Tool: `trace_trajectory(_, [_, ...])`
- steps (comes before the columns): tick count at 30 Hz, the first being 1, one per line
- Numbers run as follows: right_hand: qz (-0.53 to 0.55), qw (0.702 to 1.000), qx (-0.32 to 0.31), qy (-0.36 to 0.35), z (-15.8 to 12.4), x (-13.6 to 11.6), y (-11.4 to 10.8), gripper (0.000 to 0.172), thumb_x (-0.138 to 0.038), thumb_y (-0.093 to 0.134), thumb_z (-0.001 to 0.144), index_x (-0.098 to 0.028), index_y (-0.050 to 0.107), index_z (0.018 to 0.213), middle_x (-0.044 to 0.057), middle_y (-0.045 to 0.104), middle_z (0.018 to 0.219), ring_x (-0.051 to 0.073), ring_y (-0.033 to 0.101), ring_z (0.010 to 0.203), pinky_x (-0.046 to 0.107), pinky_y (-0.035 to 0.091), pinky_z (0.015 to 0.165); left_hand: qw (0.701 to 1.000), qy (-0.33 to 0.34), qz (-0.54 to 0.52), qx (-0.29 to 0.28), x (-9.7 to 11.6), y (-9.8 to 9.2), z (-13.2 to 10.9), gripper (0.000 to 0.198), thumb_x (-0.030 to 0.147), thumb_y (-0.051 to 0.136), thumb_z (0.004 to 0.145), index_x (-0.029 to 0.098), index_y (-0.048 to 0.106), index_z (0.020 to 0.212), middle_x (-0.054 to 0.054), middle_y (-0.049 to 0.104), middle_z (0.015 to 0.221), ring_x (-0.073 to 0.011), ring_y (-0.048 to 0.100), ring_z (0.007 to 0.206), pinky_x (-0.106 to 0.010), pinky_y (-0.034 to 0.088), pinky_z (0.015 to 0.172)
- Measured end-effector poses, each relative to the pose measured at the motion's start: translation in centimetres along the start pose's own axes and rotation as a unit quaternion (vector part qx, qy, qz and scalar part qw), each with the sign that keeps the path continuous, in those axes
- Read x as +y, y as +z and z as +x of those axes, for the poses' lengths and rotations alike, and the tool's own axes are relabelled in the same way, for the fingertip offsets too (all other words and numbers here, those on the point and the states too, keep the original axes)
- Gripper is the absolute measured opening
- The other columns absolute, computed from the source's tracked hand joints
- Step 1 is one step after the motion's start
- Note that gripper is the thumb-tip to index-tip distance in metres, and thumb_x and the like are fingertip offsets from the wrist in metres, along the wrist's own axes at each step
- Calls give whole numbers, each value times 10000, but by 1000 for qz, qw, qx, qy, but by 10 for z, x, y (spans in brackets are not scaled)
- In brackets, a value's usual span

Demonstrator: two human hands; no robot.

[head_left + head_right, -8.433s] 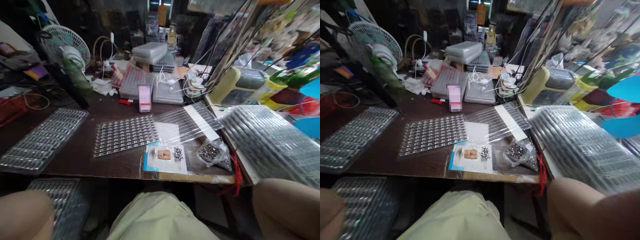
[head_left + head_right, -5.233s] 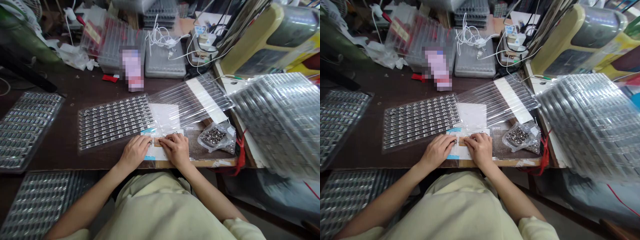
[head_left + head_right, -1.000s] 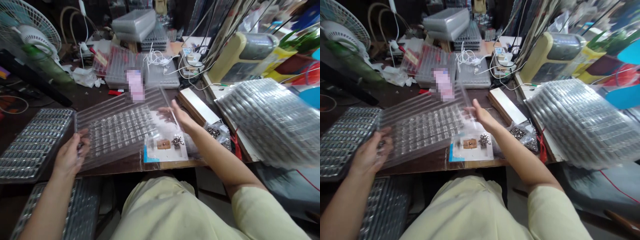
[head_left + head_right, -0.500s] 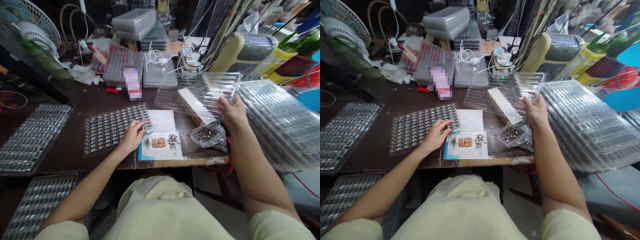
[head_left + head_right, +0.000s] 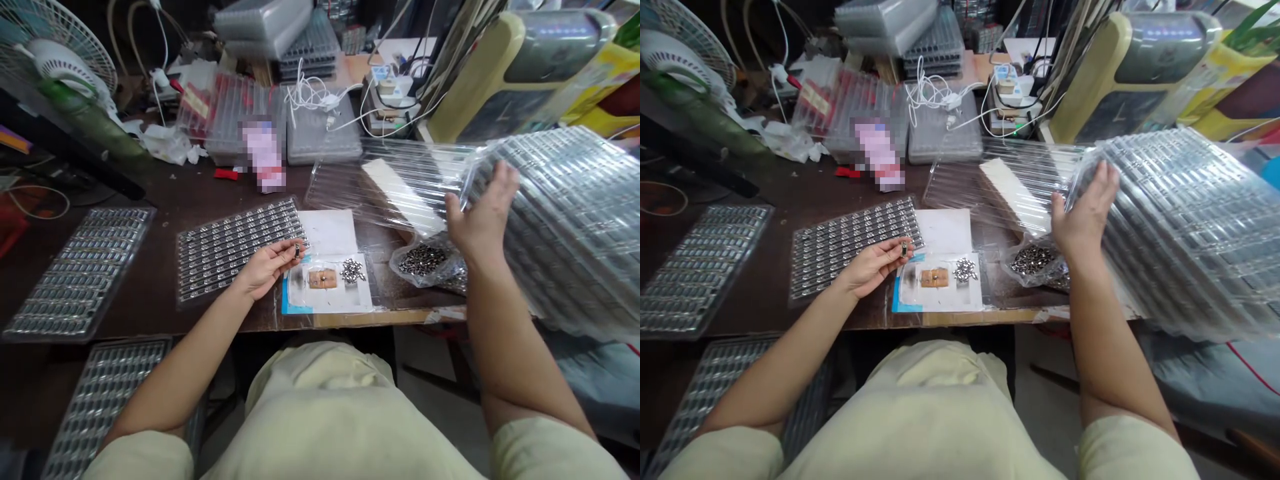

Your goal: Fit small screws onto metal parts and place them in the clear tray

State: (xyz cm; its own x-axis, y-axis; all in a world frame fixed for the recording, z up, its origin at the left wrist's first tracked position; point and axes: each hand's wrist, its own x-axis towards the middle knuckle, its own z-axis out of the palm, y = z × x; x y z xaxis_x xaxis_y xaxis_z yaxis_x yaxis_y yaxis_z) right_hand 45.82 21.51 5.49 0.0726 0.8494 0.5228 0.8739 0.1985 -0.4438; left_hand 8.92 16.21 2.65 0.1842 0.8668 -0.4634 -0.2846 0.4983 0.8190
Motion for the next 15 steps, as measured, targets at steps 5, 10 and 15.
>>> trace_trajectory(5, [-11,998,26,-52,-21,-66,-2,484,-295,503,886,-228,382,1350,147,417,1346,303,367,1303,549,322,1062,933,191,303,33,-11,5,15,206,204,675,778,164,675,980,-44,669,937,-149,626,844,-305,510,816])
trace_trajectory(10, [54,985,-115,-116,-49,-97,29,361,-257,513,880,-204,504,1237,127,494,1280,263,466,1211,468,425,997,749,319,578,64,-23,13,23,72,165,631,821,171,669,881,-45,668,886,-195,596,881,-347,473,826])
trace_trajectory(15, [60,960,-241,-127,-58,-108,56,244,-247,457,914,-194,616,1093,95,620,1120,240,553,1052,409,463,915,714,351,601,71,-33,12,23,94,178,584,863,178,677,851,-49,671,899,-189,598,885,-326,476,814])
